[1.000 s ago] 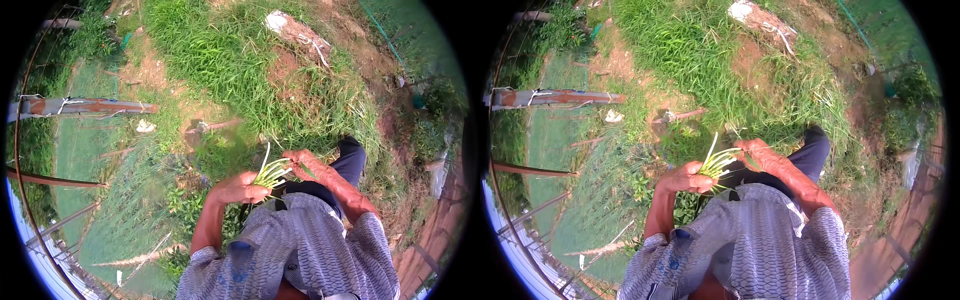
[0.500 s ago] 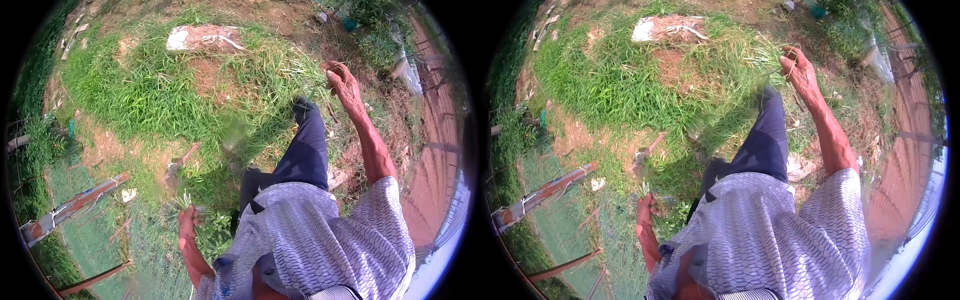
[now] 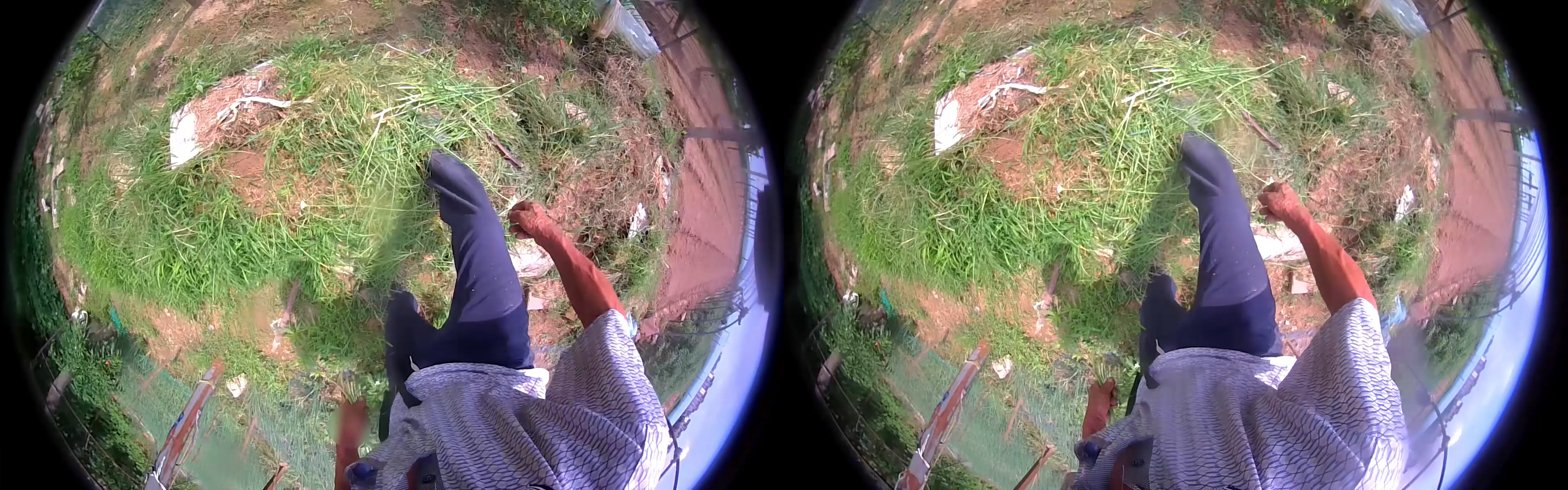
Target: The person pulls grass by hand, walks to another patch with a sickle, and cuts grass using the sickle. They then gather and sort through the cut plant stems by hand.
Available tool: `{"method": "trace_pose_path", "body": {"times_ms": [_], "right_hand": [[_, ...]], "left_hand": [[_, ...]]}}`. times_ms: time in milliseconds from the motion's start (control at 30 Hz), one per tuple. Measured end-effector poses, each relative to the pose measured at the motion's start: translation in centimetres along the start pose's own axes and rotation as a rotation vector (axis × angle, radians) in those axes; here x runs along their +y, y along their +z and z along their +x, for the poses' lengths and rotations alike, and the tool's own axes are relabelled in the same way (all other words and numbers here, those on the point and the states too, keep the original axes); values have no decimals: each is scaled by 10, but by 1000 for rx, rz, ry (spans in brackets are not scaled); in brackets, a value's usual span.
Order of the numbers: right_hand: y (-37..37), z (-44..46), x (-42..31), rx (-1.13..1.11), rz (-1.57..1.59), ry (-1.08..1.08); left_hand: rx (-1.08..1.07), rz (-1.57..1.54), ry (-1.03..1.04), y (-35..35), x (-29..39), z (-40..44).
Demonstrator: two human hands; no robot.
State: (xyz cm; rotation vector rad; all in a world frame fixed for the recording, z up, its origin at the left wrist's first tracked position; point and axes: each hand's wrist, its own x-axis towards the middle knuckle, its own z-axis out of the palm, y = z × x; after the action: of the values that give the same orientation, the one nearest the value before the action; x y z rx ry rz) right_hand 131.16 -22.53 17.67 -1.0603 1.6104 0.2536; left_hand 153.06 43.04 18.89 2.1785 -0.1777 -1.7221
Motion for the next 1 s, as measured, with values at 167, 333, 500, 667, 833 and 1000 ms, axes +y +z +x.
{"method": "trace_pose_path", "body": {"times_ms": [167, 333, 500, 667, 833, 1000], "right_hand": [[-24, 173, 44, 120, -398, -67], [-36, 277, 3, 379, -718, -388], [-18, 360, -10, 226, -567, -381], [11, 275, -54, 261, -867, -290], [31, 187, -43, 253, -293, -342], [12, 58, -84, 318, -77, -233]], "left_hand": [[-94, 215, -240, 1, -3, -15], [-73, 423, -6, -8, 125, 7], [85, 246, -8, -4, 233, 55], [66, 99, -233, -11, 220, 85], [58, -19, -128, -14, 235, 94], [82, 330, 371, -35, 133, 86]]}}
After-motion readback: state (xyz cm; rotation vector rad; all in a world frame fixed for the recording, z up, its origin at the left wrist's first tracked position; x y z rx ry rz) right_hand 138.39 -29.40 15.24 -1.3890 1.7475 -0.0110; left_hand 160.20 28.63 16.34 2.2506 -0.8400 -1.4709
